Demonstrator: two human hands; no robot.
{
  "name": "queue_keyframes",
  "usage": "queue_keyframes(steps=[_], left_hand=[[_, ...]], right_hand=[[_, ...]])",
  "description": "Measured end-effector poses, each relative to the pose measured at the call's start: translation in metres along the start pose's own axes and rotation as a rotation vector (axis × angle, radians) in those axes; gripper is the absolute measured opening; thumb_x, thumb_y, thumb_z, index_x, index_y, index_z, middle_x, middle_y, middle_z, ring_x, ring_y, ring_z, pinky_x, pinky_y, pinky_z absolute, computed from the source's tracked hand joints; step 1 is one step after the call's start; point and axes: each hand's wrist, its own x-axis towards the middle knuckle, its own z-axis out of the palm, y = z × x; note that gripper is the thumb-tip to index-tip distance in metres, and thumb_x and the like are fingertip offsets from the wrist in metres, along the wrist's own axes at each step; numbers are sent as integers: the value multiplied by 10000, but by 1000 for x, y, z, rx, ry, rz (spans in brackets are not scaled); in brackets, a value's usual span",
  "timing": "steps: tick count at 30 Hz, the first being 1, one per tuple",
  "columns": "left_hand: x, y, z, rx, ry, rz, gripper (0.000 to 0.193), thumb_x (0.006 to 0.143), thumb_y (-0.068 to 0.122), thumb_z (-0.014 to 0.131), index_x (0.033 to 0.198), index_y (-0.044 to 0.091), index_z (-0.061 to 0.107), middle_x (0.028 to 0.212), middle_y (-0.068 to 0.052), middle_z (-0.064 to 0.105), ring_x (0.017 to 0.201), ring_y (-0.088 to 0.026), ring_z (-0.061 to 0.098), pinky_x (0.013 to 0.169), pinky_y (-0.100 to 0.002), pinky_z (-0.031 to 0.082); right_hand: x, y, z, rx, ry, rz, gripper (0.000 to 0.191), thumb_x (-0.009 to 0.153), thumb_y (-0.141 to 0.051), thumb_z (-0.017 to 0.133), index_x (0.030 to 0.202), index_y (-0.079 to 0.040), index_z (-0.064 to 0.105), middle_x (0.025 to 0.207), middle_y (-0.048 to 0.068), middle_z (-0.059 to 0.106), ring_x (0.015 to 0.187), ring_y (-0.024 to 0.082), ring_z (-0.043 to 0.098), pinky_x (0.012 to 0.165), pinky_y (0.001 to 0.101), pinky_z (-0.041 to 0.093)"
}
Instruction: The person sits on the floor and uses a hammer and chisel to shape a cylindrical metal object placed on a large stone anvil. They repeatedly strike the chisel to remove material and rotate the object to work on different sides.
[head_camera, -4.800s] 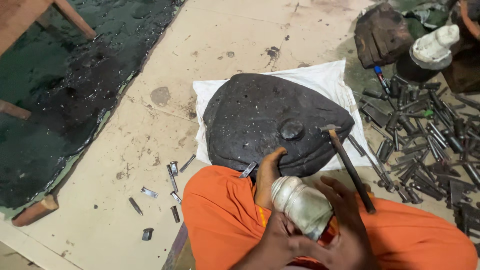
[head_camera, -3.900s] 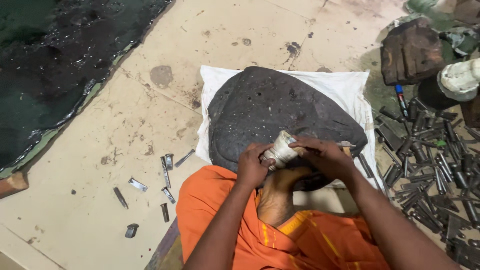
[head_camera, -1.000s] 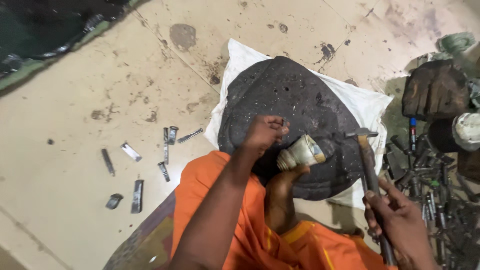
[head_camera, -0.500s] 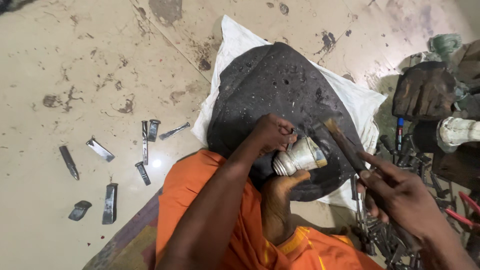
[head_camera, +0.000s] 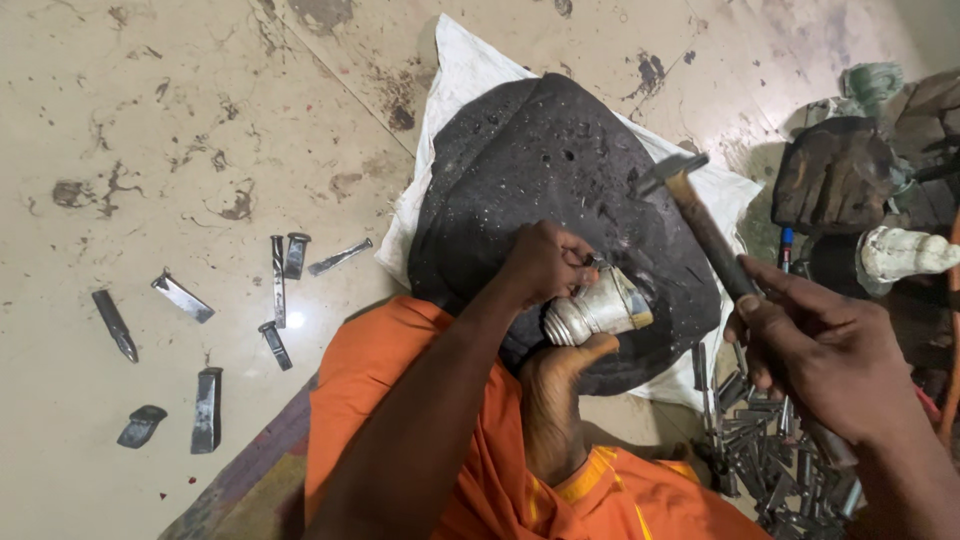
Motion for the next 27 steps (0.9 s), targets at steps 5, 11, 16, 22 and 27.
queue_keyframes(steps=[5, 11, 16, 22, 27], left_hand=[[-4, 4, 2, 107, 17, 17, 315, 747, 29, 863, 1031, -69, 766, 816, -153, 787, 607, -128, 703, 497, -274, 578], [-6, 9, 3, 199, 29, 35, 352, 712, 47, 876, 1042, -7, 765, 839, -107, 786, 620, -113, 715, 535, -276, 594], [-6, 6, 4, 180, 30, 43, 333, 710, 71, 883, 1022, -3, 790, 819, -113, 808, 624, -122, 717, 582, -290, 590], [-11, 12, 4, 216, 20, 86, 360, 689, 79, 899, 1018, -4, 781, 832, -116, 792, 629, -131, 723, 582, -289, 597], [-14, 16, 4, 262, 5, 65, 348, 674, 96, 903, 999, 24, 806, 826, -100, 800, 689, -123, 731, 637, -281, 594]], right_hand=[[-12, -5, -4, -135, -130, 81, 466, 956, -151, 635, 1422, -123, 640, 775, 86, 753, 491, 154, 601, 459, 325, 515], [-30, -6, 3, -166, -116, 83, 458, 1002, -152, 666, 1460, -131, 651, 718, 110, 737, 480, 164, 575, 439, 337, 487], [-38, 7, 3, -56, -2, -32, 476, 967, -155, 632, 1435, -67, 644, 724, 72, 691, 479, 110, 541, 404, 308, 467], [-49, 20, 7, -13, 22, 7, 453, 984, -141, 657, 1430, -64, 669, 649, 133, 663, 456, 124, 499, 399, 331, 409], [-65, 23, 11, -82, -73, 9, 464, 948, -140, 743, 1405, -67, 709, 572, 144, 583, 496, 115, 426, 424, 323, 392]])
